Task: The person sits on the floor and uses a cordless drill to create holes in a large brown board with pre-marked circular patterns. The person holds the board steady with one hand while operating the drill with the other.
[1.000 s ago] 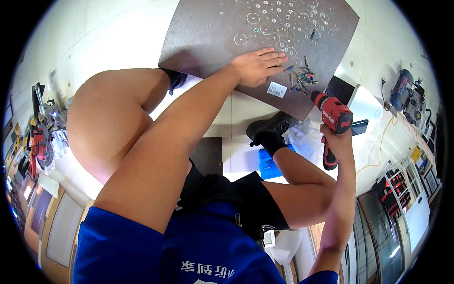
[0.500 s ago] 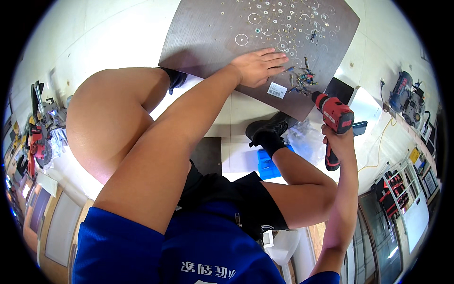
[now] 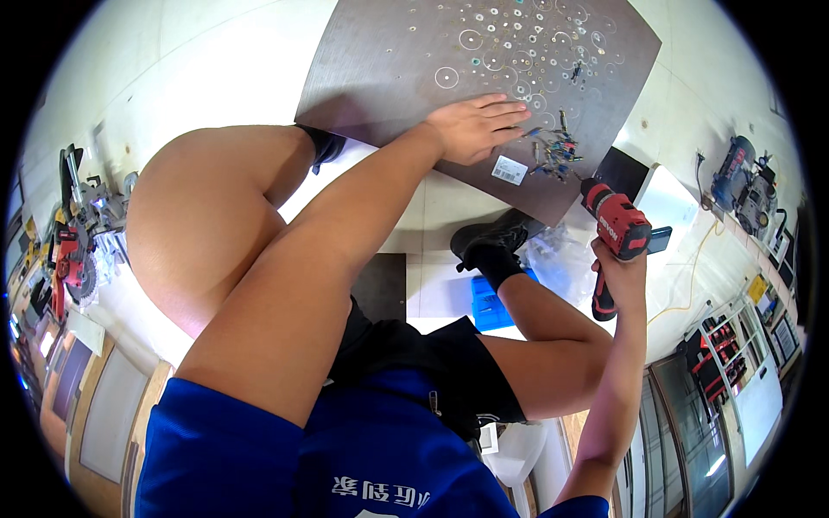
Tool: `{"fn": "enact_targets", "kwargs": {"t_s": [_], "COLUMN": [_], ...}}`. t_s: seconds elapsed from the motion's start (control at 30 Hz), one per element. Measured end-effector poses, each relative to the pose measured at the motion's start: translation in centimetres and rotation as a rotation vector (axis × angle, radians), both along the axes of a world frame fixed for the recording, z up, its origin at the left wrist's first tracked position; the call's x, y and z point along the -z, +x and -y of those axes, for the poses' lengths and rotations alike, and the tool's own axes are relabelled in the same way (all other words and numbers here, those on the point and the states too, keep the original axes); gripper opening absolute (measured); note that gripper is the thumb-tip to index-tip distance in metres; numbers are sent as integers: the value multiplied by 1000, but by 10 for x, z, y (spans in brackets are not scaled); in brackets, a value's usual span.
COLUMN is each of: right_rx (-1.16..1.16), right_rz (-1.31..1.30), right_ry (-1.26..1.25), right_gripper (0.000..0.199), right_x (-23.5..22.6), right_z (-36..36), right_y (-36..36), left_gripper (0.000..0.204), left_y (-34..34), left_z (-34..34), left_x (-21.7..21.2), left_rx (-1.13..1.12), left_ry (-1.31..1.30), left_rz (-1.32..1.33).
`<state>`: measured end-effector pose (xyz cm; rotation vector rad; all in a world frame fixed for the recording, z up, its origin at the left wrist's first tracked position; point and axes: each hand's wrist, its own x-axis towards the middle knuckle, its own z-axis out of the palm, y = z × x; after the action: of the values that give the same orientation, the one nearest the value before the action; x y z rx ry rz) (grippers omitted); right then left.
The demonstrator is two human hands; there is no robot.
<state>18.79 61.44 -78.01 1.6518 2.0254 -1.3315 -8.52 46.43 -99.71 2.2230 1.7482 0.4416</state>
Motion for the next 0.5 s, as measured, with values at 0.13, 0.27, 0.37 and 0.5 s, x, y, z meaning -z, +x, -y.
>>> {"fn": "enact_targets", "kwargs": {"t_s": [0.13, 0.27, 0.37, 0.5], "right_rx": [-54, 19, -9, -12], "right_rz": [7, -42, -36, -17], "right_ry": [-34, -41, -43, -25], "right_gripper": [26, 28, 33, 34], "right_x": [1, 2, 7, 6], "right_z": [0, 6, 2, 4], "right_y": [5, 5, 11, 8], "left_gripper": [60, 61, 62, 62], "left_y": [0, -1, -1, -1], "left_z": [0, 0, -1, -1], "left_x": [-1, -5, -7, -3], "left_rx": [-4, 5, 7, 0], "left_ry": [-8, -18, -13, 8], "left_rz": [-19, -26, -21, -10]}}
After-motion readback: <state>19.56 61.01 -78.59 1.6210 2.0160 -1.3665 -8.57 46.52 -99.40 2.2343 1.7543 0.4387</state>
